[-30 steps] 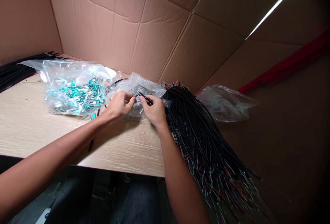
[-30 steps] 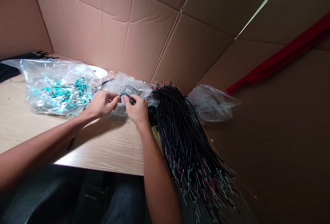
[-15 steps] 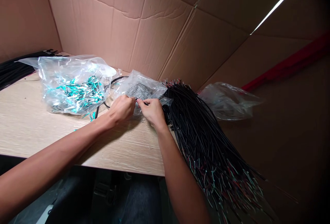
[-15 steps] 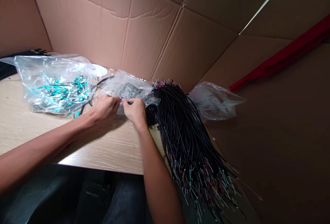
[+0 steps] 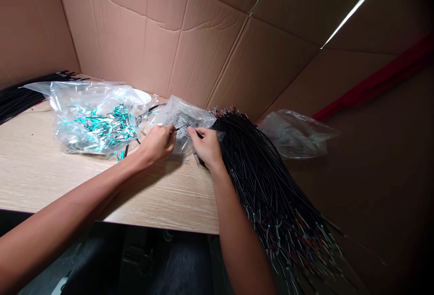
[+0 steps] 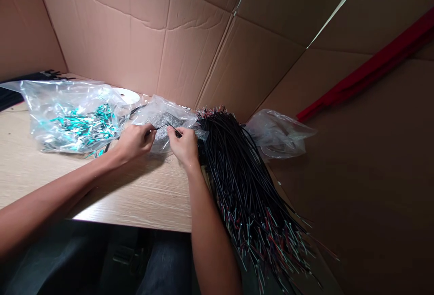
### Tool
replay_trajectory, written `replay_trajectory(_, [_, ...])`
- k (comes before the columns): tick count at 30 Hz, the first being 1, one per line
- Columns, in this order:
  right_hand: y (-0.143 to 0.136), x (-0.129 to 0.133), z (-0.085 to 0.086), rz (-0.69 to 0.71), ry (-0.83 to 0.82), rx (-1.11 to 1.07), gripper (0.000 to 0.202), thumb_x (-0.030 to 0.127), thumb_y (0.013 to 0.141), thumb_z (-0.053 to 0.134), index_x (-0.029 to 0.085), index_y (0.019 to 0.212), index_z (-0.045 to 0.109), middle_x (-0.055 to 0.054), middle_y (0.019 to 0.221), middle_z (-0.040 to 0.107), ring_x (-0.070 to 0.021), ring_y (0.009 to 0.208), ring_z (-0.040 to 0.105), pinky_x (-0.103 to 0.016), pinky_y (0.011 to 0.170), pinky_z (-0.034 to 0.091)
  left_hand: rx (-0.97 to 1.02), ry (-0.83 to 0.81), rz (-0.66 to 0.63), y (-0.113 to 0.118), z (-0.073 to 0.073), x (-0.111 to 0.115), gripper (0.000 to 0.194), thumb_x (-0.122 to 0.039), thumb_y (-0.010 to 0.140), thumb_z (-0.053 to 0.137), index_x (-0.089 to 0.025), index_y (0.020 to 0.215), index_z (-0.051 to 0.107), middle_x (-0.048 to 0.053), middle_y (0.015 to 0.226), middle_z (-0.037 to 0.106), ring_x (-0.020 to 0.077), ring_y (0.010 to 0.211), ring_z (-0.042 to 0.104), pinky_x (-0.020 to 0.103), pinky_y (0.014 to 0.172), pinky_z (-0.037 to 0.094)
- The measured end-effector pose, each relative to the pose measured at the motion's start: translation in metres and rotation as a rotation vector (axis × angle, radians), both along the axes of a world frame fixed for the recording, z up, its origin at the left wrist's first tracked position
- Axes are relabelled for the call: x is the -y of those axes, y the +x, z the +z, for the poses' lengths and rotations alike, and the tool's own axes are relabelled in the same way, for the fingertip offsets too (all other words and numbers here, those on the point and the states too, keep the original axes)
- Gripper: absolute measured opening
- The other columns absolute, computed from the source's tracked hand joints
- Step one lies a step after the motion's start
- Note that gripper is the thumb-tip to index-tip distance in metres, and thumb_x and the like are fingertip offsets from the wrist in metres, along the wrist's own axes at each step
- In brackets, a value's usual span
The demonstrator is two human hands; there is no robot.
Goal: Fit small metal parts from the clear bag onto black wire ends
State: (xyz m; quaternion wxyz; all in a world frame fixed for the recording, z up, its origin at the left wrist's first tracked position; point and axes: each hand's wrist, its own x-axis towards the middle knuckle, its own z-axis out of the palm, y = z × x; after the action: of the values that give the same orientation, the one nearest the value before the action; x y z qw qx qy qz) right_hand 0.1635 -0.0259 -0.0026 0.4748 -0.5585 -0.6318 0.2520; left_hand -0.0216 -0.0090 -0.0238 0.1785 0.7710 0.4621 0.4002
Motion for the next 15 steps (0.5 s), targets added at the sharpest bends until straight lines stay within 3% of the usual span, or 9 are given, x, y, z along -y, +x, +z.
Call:
replay_trajectory(4, [-0.001, 0.004, 0.003, -0.003, 0.229, 0.268, 0.035, 0.045, 0.099, 0.066, 0.02, 0.075, 0.068, -0.001, 0.067, 0.056, -0.0158, 0.064, 0.045, -0.031, 0.062, 0.033, 0.128, 0.009, -0.02, -0.002, 0.006, 0.002, 0.015, -0.018, 0.091, 0.063, -0.021, 0.076, 0.061, 0.002, 0.061, 0.05, 0.0159, 0.056, 0.034, 0.03, 0.061, 0.027])
replay_trajectory(15, [-0.008, 0.005, -0.003, 0.04, 0.248, 0.284, 0.037, 0.048, 0.101, 0.065, 0.021, 0.076, 0.067, 0.001, 0.062, 0.045, -0.0146, 0.059, 0.037, -0.032, 0.061, 0.03, 0.285, -0.042, -0.037, -0.004, 0.024, 0.012, 0.026, -0.019, 0.087, 0.063, -0.021, 0.063, 0.053, -0.001, 0.055, 0.043, 0.0143, 0.056, 0.026, 0.031, 0.061, 0.018])
